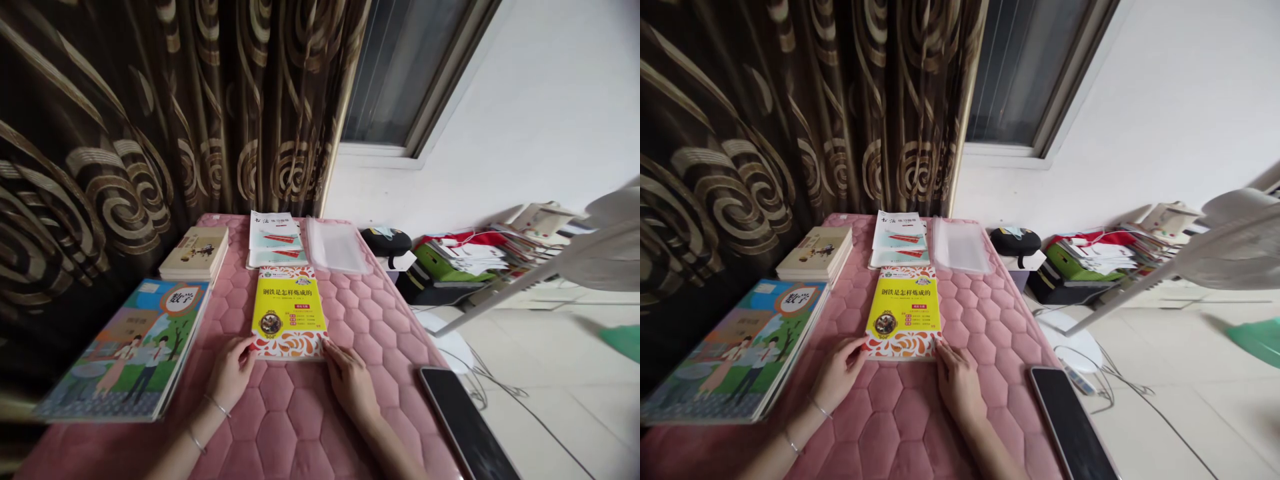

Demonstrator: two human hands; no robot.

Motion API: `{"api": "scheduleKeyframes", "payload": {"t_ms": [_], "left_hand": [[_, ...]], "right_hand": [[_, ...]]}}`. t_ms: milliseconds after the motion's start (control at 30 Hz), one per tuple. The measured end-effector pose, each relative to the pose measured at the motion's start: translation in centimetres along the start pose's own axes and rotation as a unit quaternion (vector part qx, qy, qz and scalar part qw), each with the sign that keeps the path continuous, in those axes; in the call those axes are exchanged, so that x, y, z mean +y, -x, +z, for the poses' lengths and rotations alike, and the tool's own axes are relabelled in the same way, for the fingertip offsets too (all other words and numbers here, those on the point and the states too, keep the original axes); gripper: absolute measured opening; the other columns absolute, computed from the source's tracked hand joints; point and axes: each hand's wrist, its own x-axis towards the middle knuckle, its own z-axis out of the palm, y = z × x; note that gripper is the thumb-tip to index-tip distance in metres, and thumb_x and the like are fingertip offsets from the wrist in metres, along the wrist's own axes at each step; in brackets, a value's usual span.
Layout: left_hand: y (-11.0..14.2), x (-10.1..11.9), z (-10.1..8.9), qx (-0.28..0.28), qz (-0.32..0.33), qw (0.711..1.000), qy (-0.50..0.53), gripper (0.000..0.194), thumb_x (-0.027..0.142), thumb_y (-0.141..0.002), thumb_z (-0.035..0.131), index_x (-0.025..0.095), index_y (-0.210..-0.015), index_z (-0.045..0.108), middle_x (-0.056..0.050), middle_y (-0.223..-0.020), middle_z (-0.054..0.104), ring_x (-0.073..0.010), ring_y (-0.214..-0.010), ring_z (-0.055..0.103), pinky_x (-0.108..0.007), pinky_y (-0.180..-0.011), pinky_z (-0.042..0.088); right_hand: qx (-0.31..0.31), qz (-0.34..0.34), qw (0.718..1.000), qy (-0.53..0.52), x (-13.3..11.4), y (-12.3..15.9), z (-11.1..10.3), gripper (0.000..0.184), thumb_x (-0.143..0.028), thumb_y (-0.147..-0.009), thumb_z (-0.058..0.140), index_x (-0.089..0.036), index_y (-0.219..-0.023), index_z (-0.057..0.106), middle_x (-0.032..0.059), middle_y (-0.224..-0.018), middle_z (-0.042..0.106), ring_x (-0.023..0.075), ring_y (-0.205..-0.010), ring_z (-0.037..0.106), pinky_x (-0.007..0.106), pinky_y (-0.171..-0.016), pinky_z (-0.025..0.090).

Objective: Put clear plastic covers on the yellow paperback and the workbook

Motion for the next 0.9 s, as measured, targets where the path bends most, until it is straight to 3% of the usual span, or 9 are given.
{"api": "scheduleKeyframes", "payload": {"t_ms": [200, 300, 467, 700, 900], "left_hand": [[0.6, -0.8, 0.5, -0.024, -0.055, 0.994, 0.088, 0.039, 0.017, -0.074, 0.068, 0.022, -0.113, 0.068, -0.006, -0.105, 0.069, -0.0200, -0.093, 0.069, -0.032, -0.074, 0.063], [0.5, -1.3, 0.5, -0.022, -0.065, 0.996, 0.063, 0.036, 0.012, -0.074, 0.066, 0.023, -0.108, 0.069, -0.006, -0.103, 0.070, -0.0208, -0.094, 0.069, -0.034, -0.076, 0.063], [0.3, -1.4, 0.5, -0.024, -0.062, 0.998, 0.014, 0.034, 0.010, -0.074, 0.066, 0.022, -0.105, 0.070, -0.006, -0.102, 0.072, -0.0232, -0.095, 0.069, -0.039, -0.080, 0.061], [0.5, -1.7, 0.7, -0.042, -0.102, 0.993, 0.037, 0.031, 0.013, -0.076, 0.064, 0.021, -0.106, 0.067, -0.006, -0.101, 0.073, -0.0212, -0.091, 0.071, -0.037, -0.078, 0.061], [0.5, -2.0, 0.5, -0.031, -0.042, 0.998, -0.023, 0.026, 0.012, -0.078, 0.064, 0.022, -0.102, 0.067, -0.006, -0.098, 0.071, -0.0214, -0.091, 0.070, -0.036, -0.077, 0.061]], "right_hand": [[0.005, -0.005, 1.000, -0.011, 0.2, -0.1, -0.2, 0.035, -0.026, -0.095, 0.043, -0.021, -0.116, 0.071, 0.0103, -0.111, 0.072, 0.0243, -0.103, 0.068, 0.038, -0.088, 0.058], [-0.008, 0.008, 0.999, -0.046, 0.8, 0.0, -0.6, 0.035, -0.029, -0.091, 0.052, -0.022, -0.122, 0.067, 0.0094, -0.111, 0.071, 0.0224, -0.099, 0.069, 0.035, -0.086, 0.058], [-0.018, 0.018, 0.999, -0.038, 1.5, -0.1, -0.9, 0.051, -0.021, -0.077, 0.067, -0.023, -0.129, 0.062, 0.0085, -0.112, 0.069, 0.0222, -0.096, 0.069, 0.033, -0.085, 0.059], [0.002, -0.013, 1.000, 0.025, 1.7, -0.3, -0.3, 0.034, -0.019, -0.084, 0.060, -0.021, -0.117, 0.069, 0.0085, -0.110, 0.072, 0.0230, -0.097, 0.069, 0.036, -0.087, 0.057], [0.006, -0.035, 0.999, 0.034, 2.2, 0.0, -0.3, 0.024, -0.021, -0.087, 0.058, -0.022, -0.106, 0.072, 0.0073, -0.107, 0.073, 0.0218, -0.094, 0.071, 0.034, -0.083, 0.059]]}}
